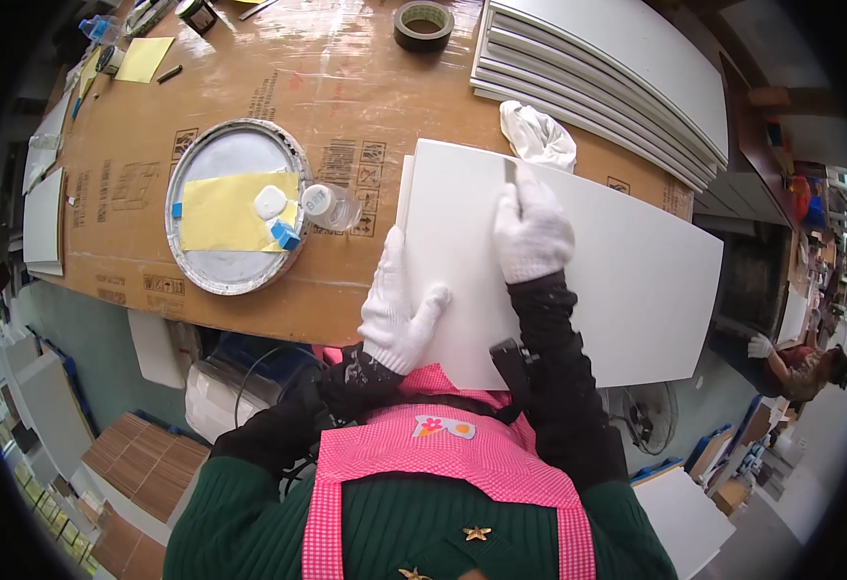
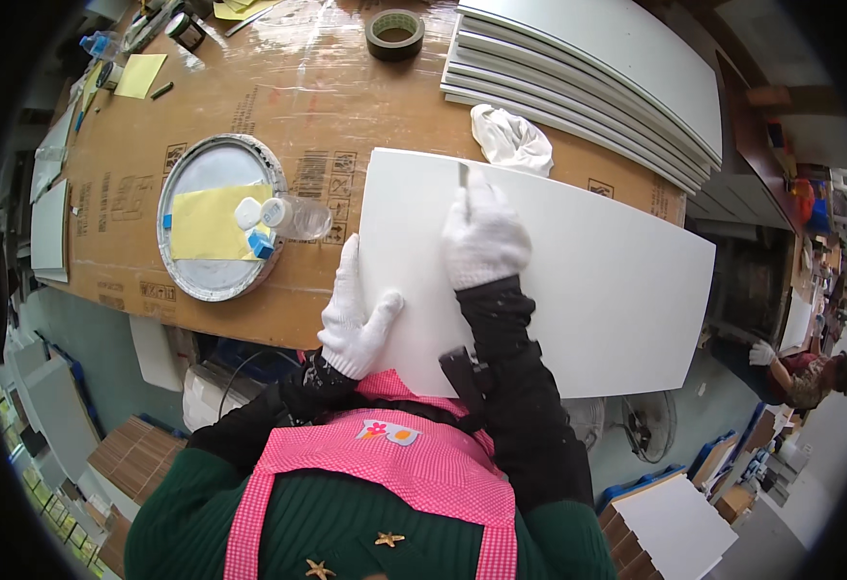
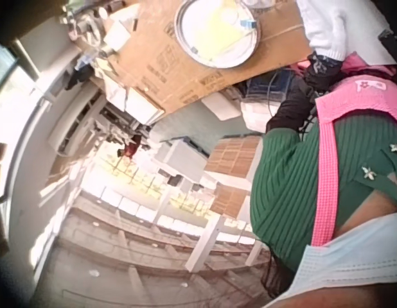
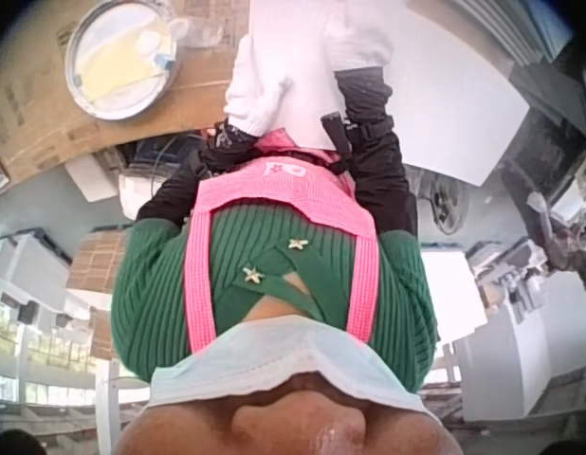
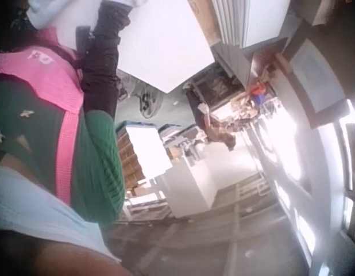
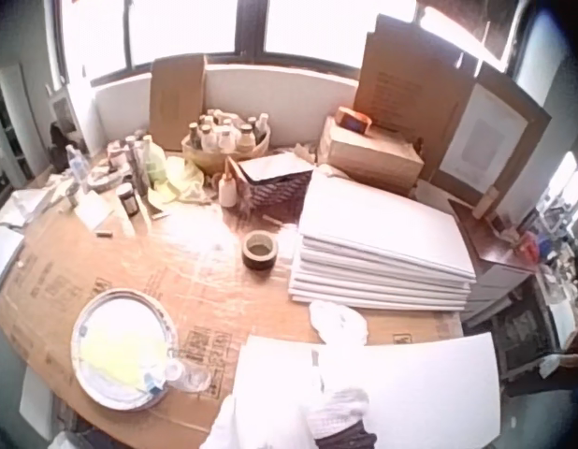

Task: Applying white coating or paint to the edges of white boards using a sponge and a spatula.

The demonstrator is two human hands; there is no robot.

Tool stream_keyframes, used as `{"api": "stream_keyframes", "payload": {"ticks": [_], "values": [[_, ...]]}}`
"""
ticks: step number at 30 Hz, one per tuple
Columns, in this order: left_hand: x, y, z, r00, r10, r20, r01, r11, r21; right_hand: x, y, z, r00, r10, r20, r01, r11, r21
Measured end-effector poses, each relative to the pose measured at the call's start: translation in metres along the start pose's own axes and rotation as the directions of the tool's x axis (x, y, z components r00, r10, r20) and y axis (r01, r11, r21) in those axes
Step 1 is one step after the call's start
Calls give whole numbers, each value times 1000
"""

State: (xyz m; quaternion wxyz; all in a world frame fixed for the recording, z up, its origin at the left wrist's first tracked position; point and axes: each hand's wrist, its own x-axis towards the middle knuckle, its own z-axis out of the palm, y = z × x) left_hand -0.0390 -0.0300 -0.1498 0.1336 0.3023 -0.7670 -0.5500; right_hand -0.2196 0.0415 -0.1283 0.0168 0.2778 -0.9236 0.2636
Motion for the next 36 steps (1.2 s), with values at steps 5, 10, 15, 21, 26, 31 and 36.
{"api": "stream_keyframes", "payload": {"ticks": [5, 10, 15, 21, 26, 31, 36], "values": [[5, 3, 0, 998, 56, 42, -54, 997, -55, -4, -2, 3, 1000, 9, -24, -10, 999, -38], [8, -2, -6, 997, 69, 39, -67, 995, -73, -1, 1, -4, 994, 97, 47, -98, 995, 33], [8, -3, -5, 998, 57, 38, -54, 996, -68, 3, -15, -6, 992, 91, 85, -89, 996, -21], [11, -2, -6, 995, 79, 66, -77, 996, -37, 5, -7, -2, 999, 43, 30, -42, 998, -42], [11, -6, -6, 996, 71, 62, -67, 995, -74, 2, 5, -6, 988, 124, 93, -128, 991, 38], [11, -3, -6, 996, 32, 77, -24, 994, -106, 9, -11, -6, 991, 84, 105, -87, 996, 23], [12, -5, -6, 996, 48, 74, -39, 993, -113, 5, 0, -7, 985, 133, 110, -140, 989, 51]]}}
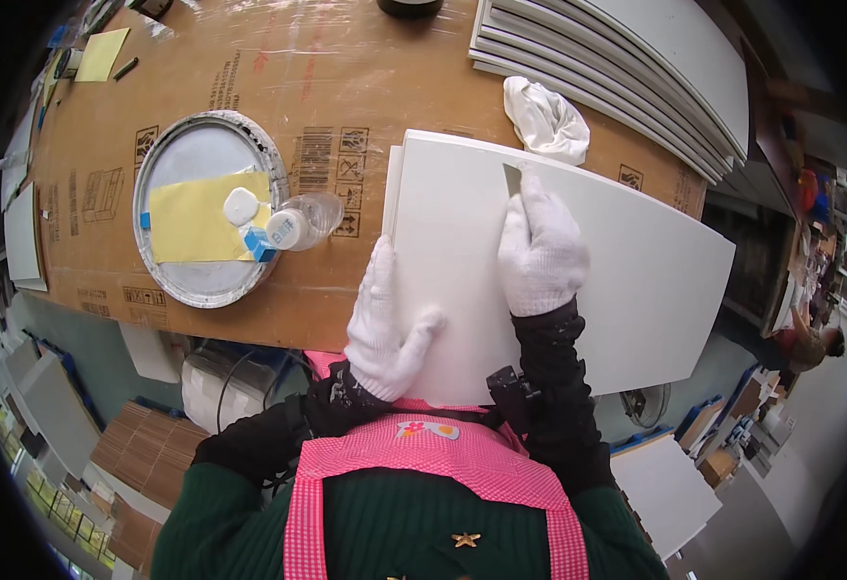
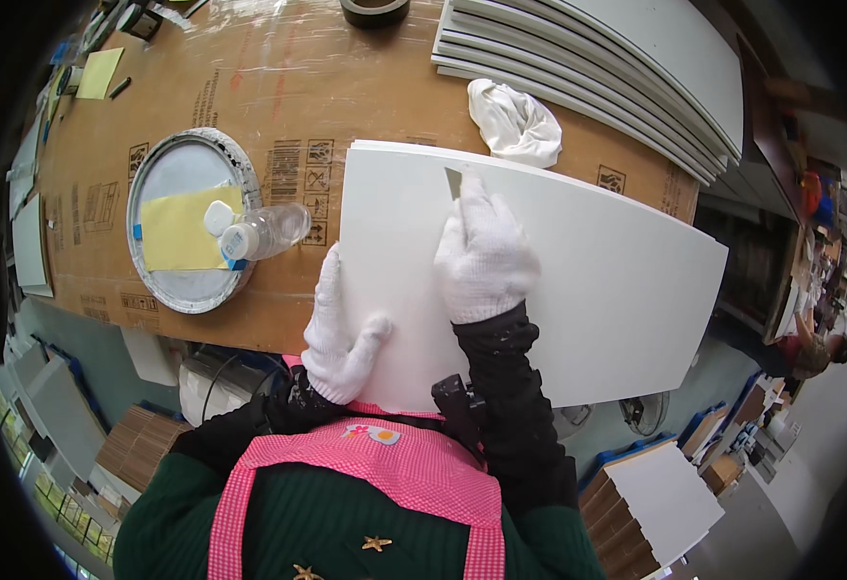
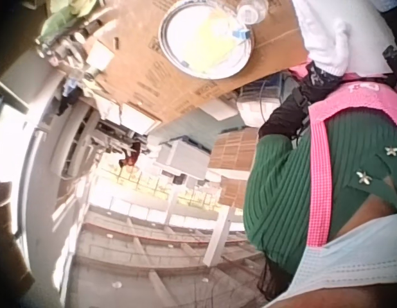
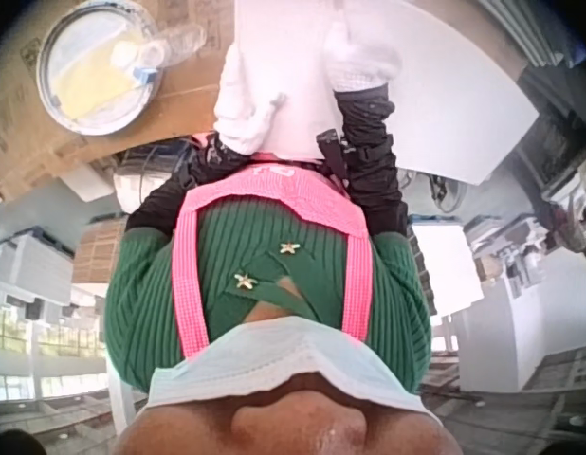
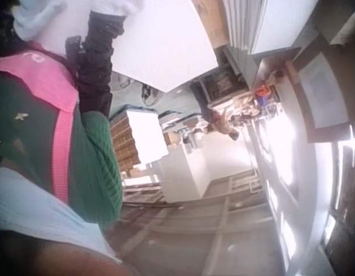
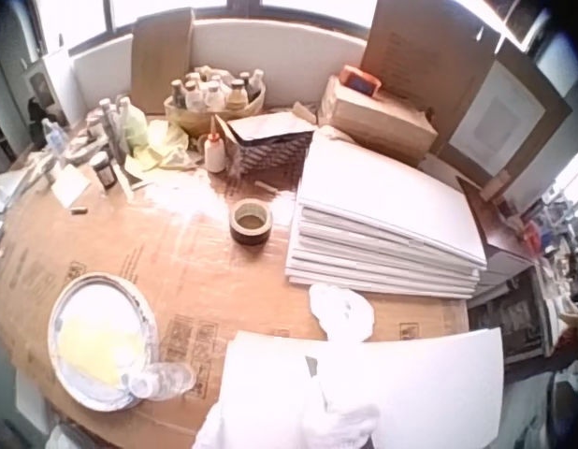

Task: Applying white coating or paint to the edges of white boards using a sponge and a spatula.

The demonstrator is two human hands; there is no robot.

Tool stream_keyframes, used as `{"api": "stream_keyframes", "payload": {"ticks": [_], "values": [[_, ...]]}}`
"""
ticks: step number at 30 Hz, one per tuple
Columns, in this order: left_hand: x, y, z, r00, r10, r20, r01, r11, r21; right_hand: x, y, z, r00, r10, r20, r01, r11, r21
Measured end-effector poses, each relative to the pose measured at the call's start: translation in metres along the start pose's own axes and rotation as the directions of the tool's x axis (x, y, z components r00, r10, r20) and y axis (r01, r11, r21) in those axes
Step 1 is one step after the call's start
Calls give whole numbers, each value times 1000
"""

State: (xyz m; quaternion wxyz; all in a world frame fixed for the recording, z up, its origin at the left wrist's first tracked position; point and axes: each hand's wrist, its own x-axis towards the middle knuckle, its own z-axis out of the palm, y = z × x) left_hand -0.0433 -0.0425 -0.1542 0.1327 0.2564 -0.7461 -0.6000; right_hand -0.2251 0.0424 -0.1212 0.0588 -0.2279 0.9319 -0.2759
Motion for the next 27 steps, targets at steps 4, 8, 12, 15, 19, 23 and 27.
{"api": "stream_keyframes", "payload": {"ticks": [4, 8, 12, 15, 19, 23, 27], "values": [[1, -1, 1, 1000, 0, 7, 1, 1000, -26, 3, -9, -1, 999, -33, 17, 34, 999, -33], [0, -2, 1, 1000, 14, -6, -14, 999, -36, 5, 10, -8, 1000, 0, 12, 0, 1000, 16], [2, 0, 0, 999, 35, 19, -35, 999, -4, 5, -9, 1, 997, -71, 4, 71, 997, -34], [1, -1, -1, 1000, 27, 1, -27, 1000, 13, 6, -8, 0, 993, -120, 10, 120, 992, -41], [2, 2, 0, 999, 10, 33, -9, 1000, -26, 4, 6, -8, 999, -43, -14, 43, 999, -2], [4, 1, 1, 1000, 8, 12, -7, 999, -47, 5, -14, 6, 994, -111, -16, 111, 993, -33], [1, -4, -1, 1000, 1, -31, -4, 994, -108, 10, -1, -5, 999, -49, -9, 49, 999, 4]]}}
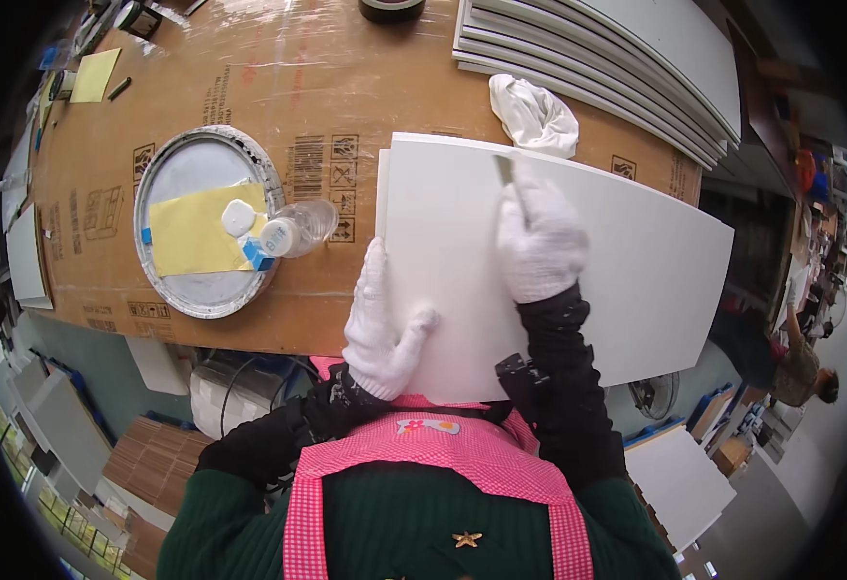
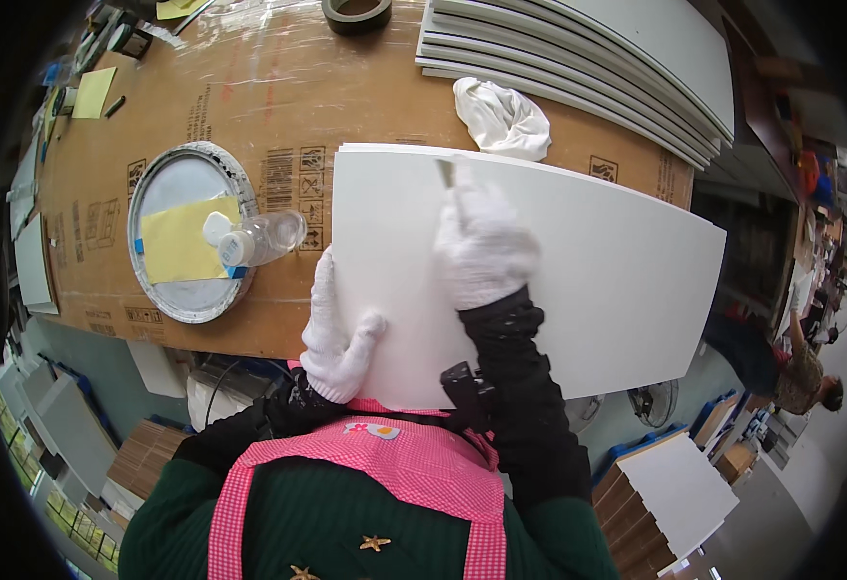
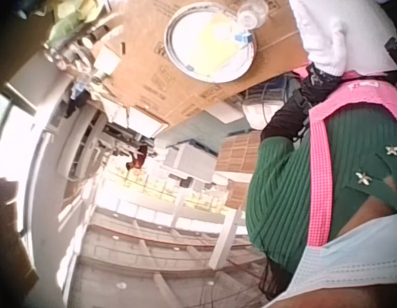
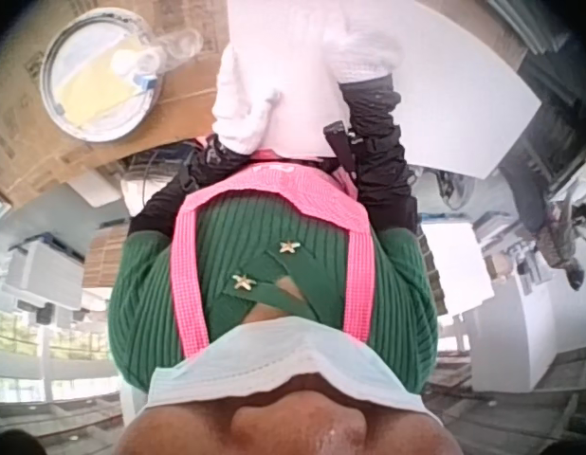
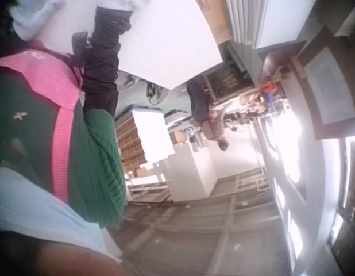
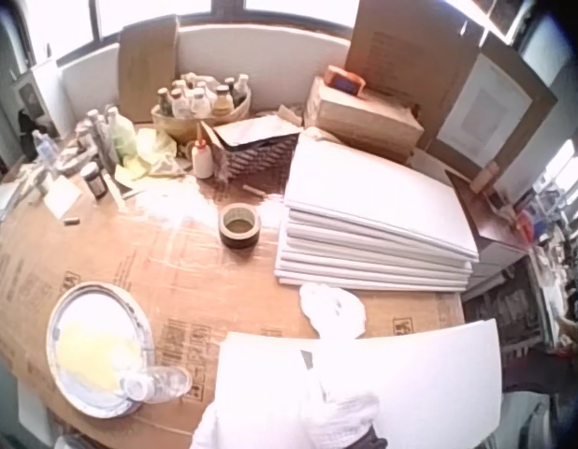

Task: Applying white coating or paint to the edges of white boards using a sponge and a spatula.

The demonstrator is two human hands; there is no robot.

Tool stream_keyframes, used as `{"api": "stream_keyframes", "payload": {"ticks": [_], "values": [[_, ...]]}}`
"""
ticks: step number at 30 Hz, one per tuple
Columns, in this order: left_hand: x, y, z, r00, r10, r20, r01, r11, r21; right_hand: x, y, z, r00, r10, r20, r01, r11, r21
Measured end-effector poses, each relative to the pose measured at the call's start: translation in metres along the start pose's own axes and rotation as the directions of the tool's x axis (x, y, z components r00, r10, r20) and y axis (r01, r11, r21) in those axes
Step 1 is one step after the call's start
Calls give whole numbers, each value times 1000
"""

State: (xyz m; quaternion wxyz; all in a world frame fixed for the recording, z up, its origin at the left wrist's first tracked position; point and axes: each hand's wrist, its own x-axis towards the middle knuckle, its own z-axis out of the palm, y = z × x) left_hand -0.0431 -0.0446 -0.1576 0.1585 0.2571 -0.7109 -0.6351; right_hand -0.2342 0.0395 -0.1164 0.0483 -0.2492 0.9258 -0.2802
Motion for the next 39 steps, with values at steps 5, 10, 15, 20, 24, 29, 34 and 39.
{"api": "stream_keyframes", "payload": {"ticks": [5, 10, 15, 20, 24, 29, 34, 39], "values": [[0, 4, 1, 996, 43, 80, -51, 994, 100, 6, 10, 7, 991, -30, -129, 22, 998, -67], [-1, 1, 3, 1000, 13, 23, -16, 992, 123, 19, -43, 54, 983, -181, -39, 172, 969, -177], [0, 0, 5, 1000, 14, -7, -13, 999, 43, 23, 51, 30, 806, -456, -377, 404, 890, -212], [2, 5, -1, 997, 32, 72, -42, 990, 134, 23, 189, -82, 897, 262, -356, -368, 888, -274], [3, 7, -3, 999, 22, 50, -34, 969, 243, 21, 85, -30, 964, 209, -162, -251, 915, -317], [2, 8, -4, 999, -18, 44, 5, 957, 289, 16, -57, 61, 963, -257, -81, 247, 962, -117], [4, 8, -4, 999, -33, 31, 25, 972, 232, 27, -41, 59, 948, -302, -98, 296, 952, -72], [4, 14, -7, 998, -11, 58, -3, 973, 232, 25, 18, 22, 976, -19, -219, 32, 998, 59]]}}
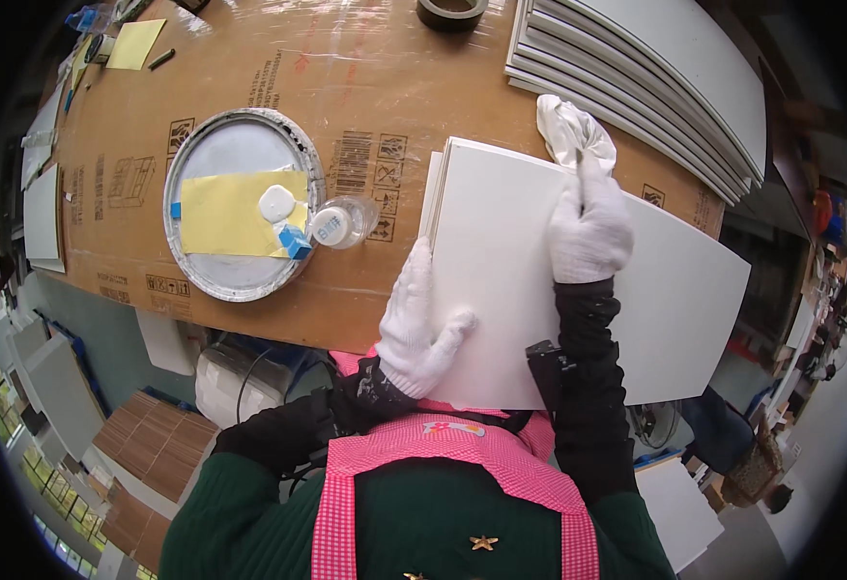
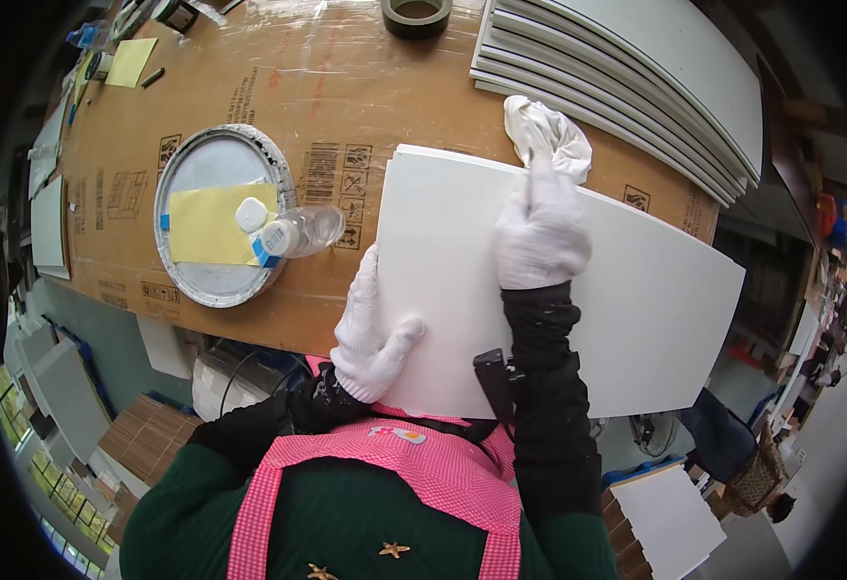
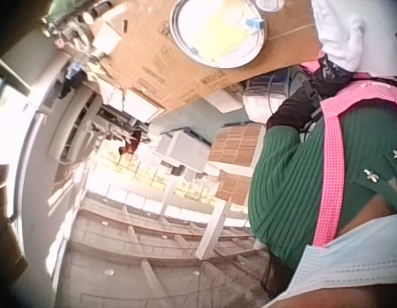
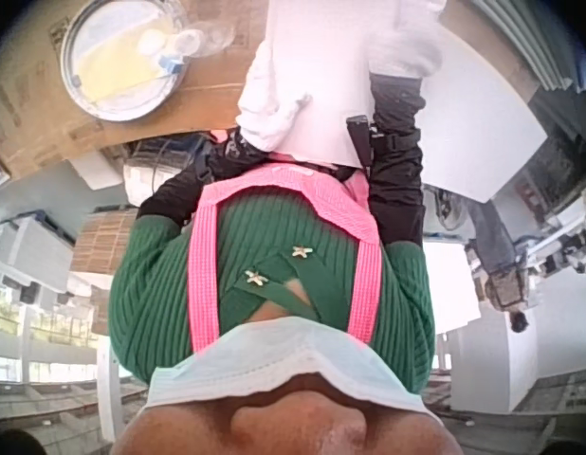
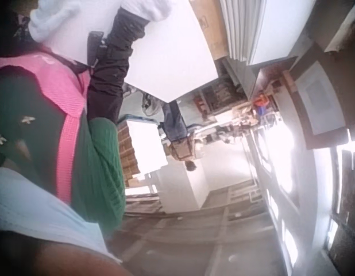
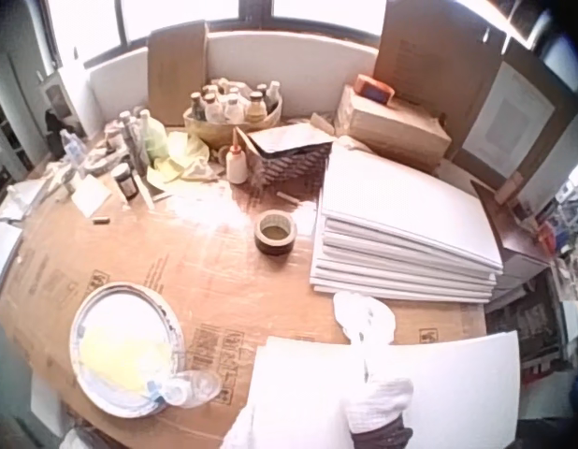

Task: Applying white coating or paint to the edges of white boards using a sponge and a spatula.

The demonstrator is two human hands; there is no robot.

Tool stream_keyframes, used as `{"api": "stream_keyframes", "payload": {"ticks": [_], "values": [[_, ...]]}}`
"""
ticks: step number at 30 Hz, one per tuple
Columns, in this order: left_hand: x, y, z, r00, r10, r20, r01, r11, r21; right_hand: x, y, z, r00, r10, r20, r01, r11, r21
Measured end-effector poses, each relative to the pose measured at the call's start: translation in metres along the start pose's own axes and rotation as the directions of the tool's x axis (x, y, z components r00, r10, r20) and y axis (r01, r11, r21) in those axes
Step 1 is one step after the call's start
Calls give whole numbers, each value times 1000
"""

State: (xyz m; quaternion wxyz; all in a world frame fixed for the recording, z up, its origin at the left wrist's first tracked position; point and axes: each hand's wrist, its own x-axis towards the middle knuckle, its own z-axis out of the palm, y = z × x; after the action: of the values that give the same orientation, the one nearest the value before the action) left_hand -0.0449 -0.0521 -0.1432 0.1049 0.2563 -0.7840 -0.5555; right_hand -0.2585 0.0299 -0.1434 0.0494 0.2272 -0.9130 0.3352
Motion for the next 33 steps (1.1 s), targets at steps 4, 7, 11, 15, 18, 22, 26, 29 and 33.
{"api": "stream_keyframes", "payload": {"ticks": [4, 7, 11, 15, 18, 22, 26, 29, 33], "values": [[3, 5, 9, 1000, 1, 7, -1, 1000, 9, -14, -54, 30, 971, -225, 77, 234, 963, -136], [-8, -32, 27, 986, -116, -116, 97, 983, -155, -12, -96, 45, 921, -183, 345, 242, 960, -137], [4, 2, 11, 999, -36, 18, 36, 999, 8, -11, -43, 26, 942, -211, 261, 203, 977, 59], [-3, 0, 6, 997, -78, 6, 78, 978, -193, 4, 50, -46, 995, 29, 95, -18, 993, -115], [1, 1, 9, 996, -85, 36, 91, 967, -236, 21, 189, -118, 964, 184, -191, -233, 933, -275], [3, 1, 9, 996, -58, 63, 69, 979, -191, 51, 300, -214, 872, 321, -371, -484, 683, -546], [-1, -4, 6, 1000, -22, 1, 22, 994, -110, 52, 249, -154, 884, 375, -278, -467, 730, -499], [0, -6, 7, 1000, -4, -13, 3, 999, -36, 20, 137, -82, 978, 188, -86, -206, 877, -434], [2, -3, 11, 1000, -16, 15, 17, 997, -74, -18, 20, 6, 954, -300, -28, 291, 941, -173]]}}
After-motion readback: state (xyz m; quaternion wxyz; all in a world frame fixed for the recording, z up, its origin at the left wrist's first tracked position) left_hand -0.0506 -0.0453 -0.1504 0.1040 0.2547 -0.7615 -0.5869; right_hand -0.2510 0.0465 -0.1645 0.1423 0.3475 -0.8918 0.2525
